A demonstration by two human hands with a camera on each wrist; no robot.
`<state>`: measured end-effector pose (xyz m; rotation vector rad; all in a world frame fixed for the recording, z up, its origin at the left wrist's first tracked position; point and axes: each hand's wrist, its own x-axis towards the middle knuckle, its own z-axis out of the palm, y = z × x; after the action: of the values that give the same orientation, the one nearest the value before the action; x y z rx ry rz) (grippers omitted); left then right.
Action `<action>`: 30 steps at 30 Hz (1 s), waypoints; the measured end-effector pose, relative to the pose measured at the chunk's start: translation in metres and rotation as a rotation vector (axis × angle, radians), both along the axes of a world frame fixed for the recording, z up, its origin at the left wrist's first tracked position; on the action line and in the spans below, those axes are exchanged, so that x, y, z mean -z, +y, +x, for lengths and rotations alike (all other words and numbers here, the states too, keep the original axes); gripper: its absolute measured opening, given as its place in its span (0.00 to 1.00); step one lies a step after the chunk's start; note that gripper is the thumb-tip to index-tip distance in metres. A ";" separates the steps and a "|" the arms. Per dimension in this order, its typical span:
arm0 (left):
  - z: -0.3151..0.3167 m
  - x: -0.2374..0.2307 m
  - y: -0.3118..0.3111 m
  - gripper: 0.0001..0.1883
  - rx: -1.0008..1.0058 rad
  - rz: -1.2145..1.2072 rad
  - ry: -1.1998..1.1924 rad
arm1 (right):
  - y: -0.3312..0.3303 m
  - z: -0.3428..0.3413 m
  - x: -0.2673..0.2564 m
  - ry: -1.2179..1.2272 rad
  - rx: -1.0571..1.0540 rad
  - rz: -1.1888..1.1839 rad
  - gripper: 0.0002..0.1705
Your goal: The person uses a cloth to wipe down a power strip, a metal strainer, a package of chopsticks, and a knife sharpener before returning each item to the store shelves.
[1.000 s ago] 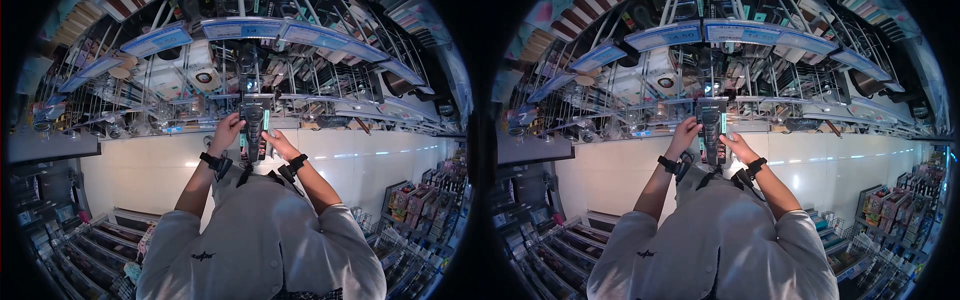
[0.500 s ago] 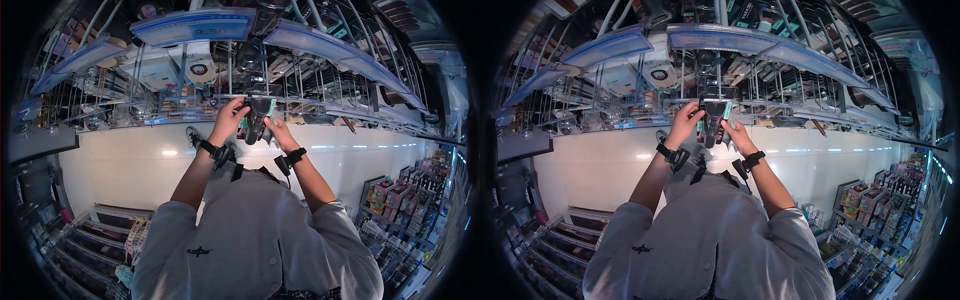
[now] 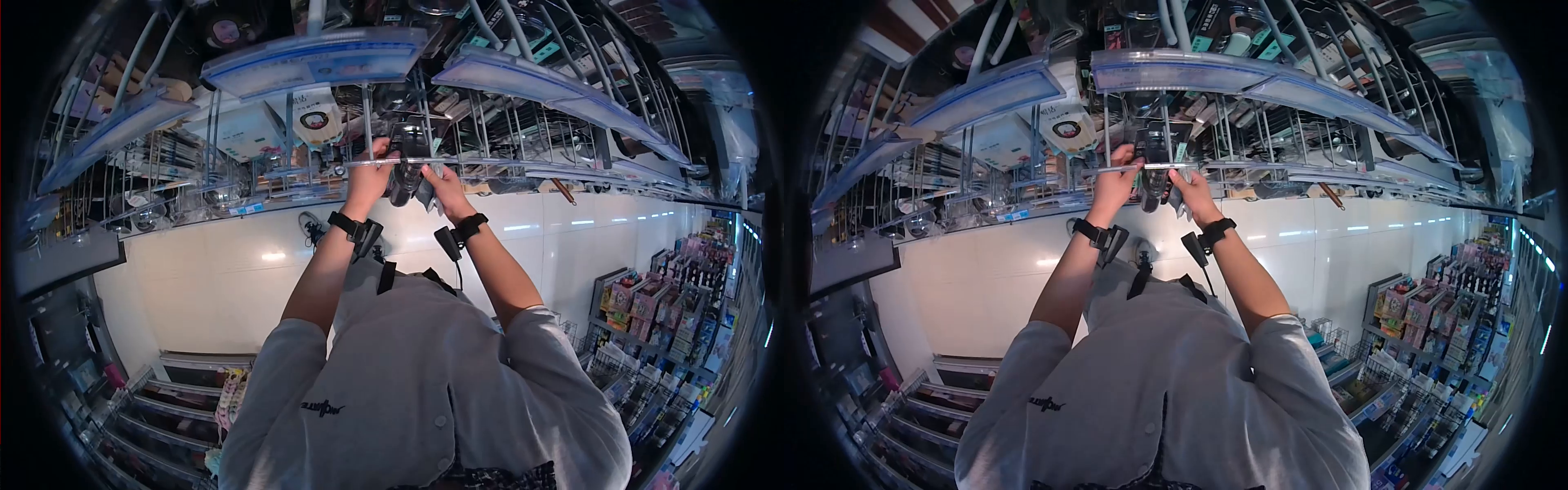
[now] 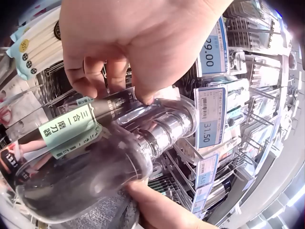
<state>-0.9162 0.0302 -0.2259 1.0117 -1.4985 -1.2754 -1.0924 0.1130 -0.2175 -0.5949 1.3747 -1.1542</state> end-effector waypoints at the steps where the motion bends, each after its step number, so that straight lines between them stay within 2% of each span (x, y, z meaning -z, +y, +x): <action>1: 0.001 -0.003 -0.003 0.18 0.009 0.011 -0.066 | -0.006 0.000 0.009 0.078 0.034 -0.009 0.13; 4: 0.000 -0.003 -0.015 0.18 -0.005 -0.005 -0.131 | -0.017 -0.004 0.012 0.120 0.015 0.078 0.11; 6: 0.003 -0.015 -0.016 0.19 0.042 0.037 -0.130 | -0.020 -0.005 0.020 0.129 0.022 0.025 0.10; 9: 0.006 -0.034 -0.015 0.23 0.030 0.028 -0.294 | -0.026 -0.005 0.031 0.174 0.104 -0.019 0.12; 10: 0.007 -0.038 -0.013 0.23 0.046 0.013 -0.301 | -0.028 -0.006 0.045 0.167 0.123 -0.030 0.12; 11: 0.007 -0.040 -0.012 0.22 0.041 0.015 -0.297 | -0.031 -0.011 0.076 0.287 0.142 -0.039 0.14; 12: 0.006 -0.038 -0.014 0.21 0.034 0.016 -0.293 | -0.036 -0.006 0.067 0.408 0.162 -0.047 0.17; 13: 0.005 -0.024 -0.020 0.20 0.068 0.000 -0.312 | -0.031 -0.005 0.057 0.326 0.136 -0.066 0.22; 14: 0.003 -0.014 -0.021 0.20 0.084 -0.018 -0.320 | -0.030 0.001 0.045 0.318 0.157 -0.078 0.22; 16: 0.000 -0.001 -0.022 0.16 -0.030 -0.042 -0.278 | -0.033 0.006 0.030 0.447 0.155 0.073 0.22; 17: 0.000 -0.004 -0.023 0.16 -0.007 -0.024 -0.232 | -0.036 0.011 0.027 0.625 0.210 0.158 0.22; 20: 0.001 -0.015 -0.019 0.16 0.006 -0.053 -0.194 | -0.016 0.005 0.004 0.563 0.166 0.143 0.23; 21: 0.001 -0.013 -0.020 0.15 -0.038 -0.073 -0.302 | -0.009 0.004 0.023 0.331 0.240 -0.047 0.22; 22: 0.001 -0.012 -0.021 0.15 -0.026 -0.093 -0.309 | 0.001 -0.002 0.041 0.322 0.258 -0.061 0.22; 24: 0.001 -0.003 -0.025 0.16 -0.080 -0.238 -0.398 | 0.026 -0.012 0.055 0.149 0.217 -0.102 0.20; 25: -0.002 0.004 -0.025 0.18 -0.003 0.017 -0.082 | 0.043 -0.018 0.059 0.090 0.243 -0.070 0.20; 28: 0.001 -0.008 -0.016 0.21 -0.003 -0.050 -0.238 | 0.104 -0.043 0.070 -0.078 0.313 0.072 0.22; 30: 0.006 -0.007 -0.008 0.23 -0.013 -0.105 -0.190 | 0.149 -0.061 0.076 -0.085 0.383 0.126 0.25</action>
<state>-0.9099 0.0220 -0.2189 1.0958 -1.6819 -1.1045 -1.1530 0.2624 -0.2940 -0.1922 1.5144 -1.3654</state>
